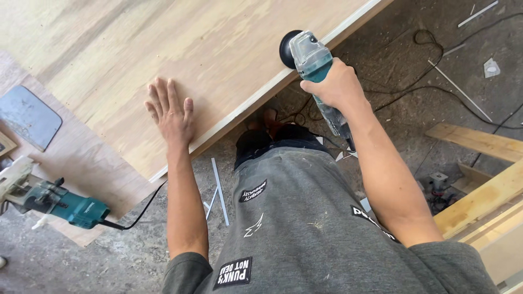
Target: The person uses an orbital sander to smooth the surface and edges of a large wooden board. The person moves the sander along the edges and flat areas, occasionally pausing to wipe the surface with their hand.
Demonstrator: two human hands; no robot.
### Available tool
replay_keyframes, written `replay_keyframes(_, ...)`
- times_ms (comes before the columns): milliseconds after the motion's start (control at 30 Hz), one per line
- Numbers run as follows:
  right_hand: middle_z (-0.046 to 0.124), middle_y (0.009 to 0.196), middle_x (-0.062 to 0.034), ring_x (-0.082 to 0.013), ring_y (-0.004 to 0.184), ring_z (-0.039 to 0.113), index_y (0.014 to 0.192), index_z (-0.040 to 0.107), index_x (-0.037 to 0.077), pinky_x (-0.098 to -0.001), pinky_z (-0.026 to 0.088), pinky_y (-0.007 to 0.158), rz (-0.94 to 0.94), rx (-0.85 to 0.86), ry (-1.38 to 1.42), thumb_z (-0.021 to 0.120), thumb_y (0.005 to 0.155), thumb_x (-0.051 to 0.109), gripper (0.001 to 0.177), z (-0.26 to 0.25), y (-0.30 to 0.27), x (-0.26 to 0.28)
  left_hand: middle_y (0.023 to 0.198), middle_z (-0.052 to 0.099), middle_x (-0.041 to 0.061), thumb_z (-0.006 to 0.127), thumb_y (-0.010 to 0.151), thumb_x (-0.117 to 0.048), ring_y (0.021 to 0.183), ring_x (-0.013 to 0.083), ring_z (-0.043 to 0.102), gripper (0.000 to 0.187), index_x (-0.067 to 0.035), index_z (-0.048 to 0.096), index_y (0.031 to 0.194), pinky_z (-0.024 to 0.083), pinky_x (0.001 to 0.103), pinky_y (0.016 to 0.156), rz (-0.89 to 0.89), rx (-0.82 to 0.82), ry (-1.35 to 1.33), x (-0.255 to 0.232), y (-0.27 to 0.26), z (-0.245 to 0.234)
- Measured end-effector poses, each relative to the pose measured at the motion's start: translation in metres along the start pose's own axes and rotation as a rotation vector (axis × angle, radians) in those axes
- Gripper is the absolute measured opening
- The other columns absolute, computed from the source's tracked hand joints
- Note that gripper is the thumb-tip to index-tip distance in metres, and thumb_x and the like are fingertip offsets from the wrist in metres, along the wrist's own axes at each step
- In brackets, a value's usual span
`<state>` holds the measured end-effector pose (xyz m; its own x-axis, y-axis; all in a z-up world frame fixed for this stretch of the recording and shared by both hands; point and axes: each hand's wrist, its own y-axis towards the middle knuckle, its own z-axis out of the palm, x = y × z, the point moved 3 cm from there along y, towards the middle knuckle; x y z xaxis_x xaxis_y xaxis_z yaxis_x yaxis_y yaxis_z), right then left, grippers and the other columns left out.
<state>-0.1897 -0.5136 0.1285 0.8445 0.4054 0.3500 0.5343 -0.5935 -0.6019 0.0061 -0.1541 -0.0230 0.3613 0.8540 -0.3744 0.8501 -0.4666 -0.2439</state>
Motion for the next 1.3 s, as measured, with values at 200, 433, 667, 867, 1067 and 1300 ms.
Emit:
replay_keyframes(200,0.065,0.112,-0.0357,-0.0546,0.107,0.067,0.132,0.052,-0.009,-0.0619,0.057,0.087,-0.050,0.155,-0.091,0.079,0.075,0.065,0.097,0.053,-0.026,0.020,0.176,0.001,0.005,0.035,0.110,-0.060,0.160,0.0269,-0.006,0.072,-0.021,0.021,0.170,-0.005,0.053,0.129,0.007,0.074,-0.002,-0.007,-0.004,-0.016)
replay_keyframes(433,0.066,0.109,-0.0328,-0.0494,0.103,0.069,0.133,0.053,-0.007,-0.0599,0.058,0.087,0.056,0.066,0.035,0.084,0.086,0.055,0.083,-0.001,-0.019,0.029,0.176,-0.002,0.006,0.038,0.108,-0.062,0.160,0.0272,-0.010,0.077,-0.022,0.017,0.170,-0.008,0.055,0.129,-0.057,0.100,0.033,-0.016,-0.007,-0.014)
replay_keyframes(667,0.072,0.105,-0.0132,-0.0228,0.085,0.072,0.124,0.060,0.003,-0.0297,0.063,0.075,0.192,0.101,0.063,0.077,0.093,0.031,0.045,-0.035,-0.024,0.023,0.172,-0.020,0.005,0.025,0.110,-0.065,0.156,0.0262,-0.024,0.082,-0.018,-0.005,0.170,-0.019,0.055,0.123,-0.038,0.163,0.087,-0.027,-0.003,-0.017)
replay_keyframes(867,0.072,0.111,-0.0174,-0.0324,0.097,0.070,0.122,0.060,0.004,-0.0424,0.056,0.085,0.113,0.101,-0.022,0.080,0.081,0.047,0.063,-0.010,-0.019,0.001,0.172,-0.019,0.010,0.032,0.109,-0.063,0.156,0.0325,-0.024,0.085,-0.017,-0.004,0.170,-0.015,0.065,0.123,-0.069,0.191,0.088,-0.027,0.000,-0.013)
replay_keyframes(1067,0.073,0.106,-0.0115,-0.0220,0.087,0.071,0.119,0.064,0.007,-0.0329,0.059,0.080,0.169,0.075,0.060,0.080,0.089,0.034,0.043,-0.040,0.006,0.001,0.172,-0.019,0.009,0.034,0.110,-0.061,0.156,0.0316,-0.024,0.083,-0.018,-0.004,0.170,-0.015,0.064,0.123,-0.077,0.184,0.076,-0.025,0.002,-0.010)
replay_keyframes(1300,0.071,0.119,-0.0166,-0.0287,0.104,0.070,0.127,0.061,0.007,-0.0425,0.055,0.095,0.154,0.098,-0.028,0.081,0.082,0.043,0.061,-0.025,-0.019,-0.002,0.173,-0.016,0.009,0.032,0.108,-0.064,0.157,0.0323,-0.021,0.084,-0.018,-0.001,0.170,-0.014,0.065,0.123,-0.071,0.169,0.066,-0.025,0.003,-0.012)
